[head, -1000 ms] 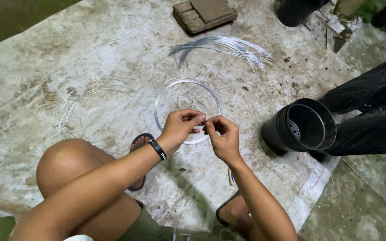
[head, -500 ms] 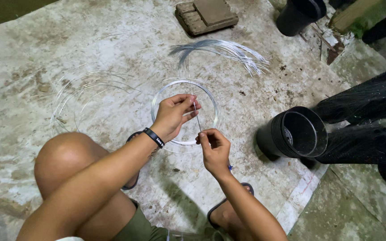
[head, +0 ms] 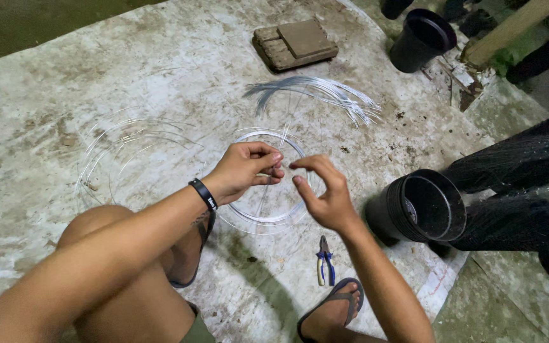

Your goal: The person sits on the floor and repeatedly twists thin metal wires into small loops using their hands and a pair of pliers. They cut the twisted sections and place them aside, continuing the process with additional wire segments.

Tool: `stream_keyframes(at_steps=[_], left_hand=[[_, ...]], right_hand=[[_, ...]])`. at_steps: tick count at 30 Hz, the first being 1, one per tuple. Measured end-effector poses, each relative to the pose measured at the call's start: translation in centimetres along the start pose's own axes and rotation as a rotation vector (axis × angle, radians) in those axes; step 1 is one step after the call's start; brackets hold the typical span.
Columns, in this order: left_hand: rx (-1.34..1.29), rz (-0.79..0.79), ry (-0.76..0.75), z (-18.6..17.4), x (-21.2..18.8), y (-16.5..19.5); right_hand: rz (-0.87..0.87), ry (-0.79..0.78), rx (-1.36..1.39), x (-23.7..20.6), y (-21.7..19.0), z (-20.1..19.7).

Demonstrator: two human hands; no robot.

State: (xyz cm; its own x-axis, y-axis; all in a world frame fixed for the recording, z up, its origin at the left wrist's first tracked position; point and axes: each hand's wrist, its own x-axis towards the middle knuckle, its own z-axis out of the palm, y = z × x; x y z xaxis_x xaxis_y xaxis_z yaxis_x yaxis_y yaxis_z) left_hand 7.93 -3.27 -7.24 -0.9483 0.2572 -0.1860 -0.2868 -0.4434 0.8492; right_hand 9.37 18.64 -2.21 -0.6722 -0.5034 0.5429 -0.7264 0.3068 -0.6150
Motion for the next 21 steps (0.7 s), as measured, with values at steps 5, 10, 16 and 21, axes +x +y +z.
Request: stream_keyframes(at_steps=[5, 10, 16, 21], left_hand=[[0.181, -0.114, -0.099, -2.1, -0.5, 3.1], [0.314, -0.101, -0.181, -3.8, -1.1, 4.4], [0.411, -0.124, -0.27, -5.1, -1.3, 4.5], [0.469, -0.128, -0.291, -5.7, -1.6, 4.5]], right_hand=[[-0.27, -0.264, -0.247, 7.4, -2.2, -3.7], [-0.325, -0.624, -0.403, 12.7, -3.1, -2.0], [0.082, -1.108, -0.438, 15.6, -3.5, 1.2], [0.223, -1.278, -0.453, 17.0, -3.6, 2.0]])
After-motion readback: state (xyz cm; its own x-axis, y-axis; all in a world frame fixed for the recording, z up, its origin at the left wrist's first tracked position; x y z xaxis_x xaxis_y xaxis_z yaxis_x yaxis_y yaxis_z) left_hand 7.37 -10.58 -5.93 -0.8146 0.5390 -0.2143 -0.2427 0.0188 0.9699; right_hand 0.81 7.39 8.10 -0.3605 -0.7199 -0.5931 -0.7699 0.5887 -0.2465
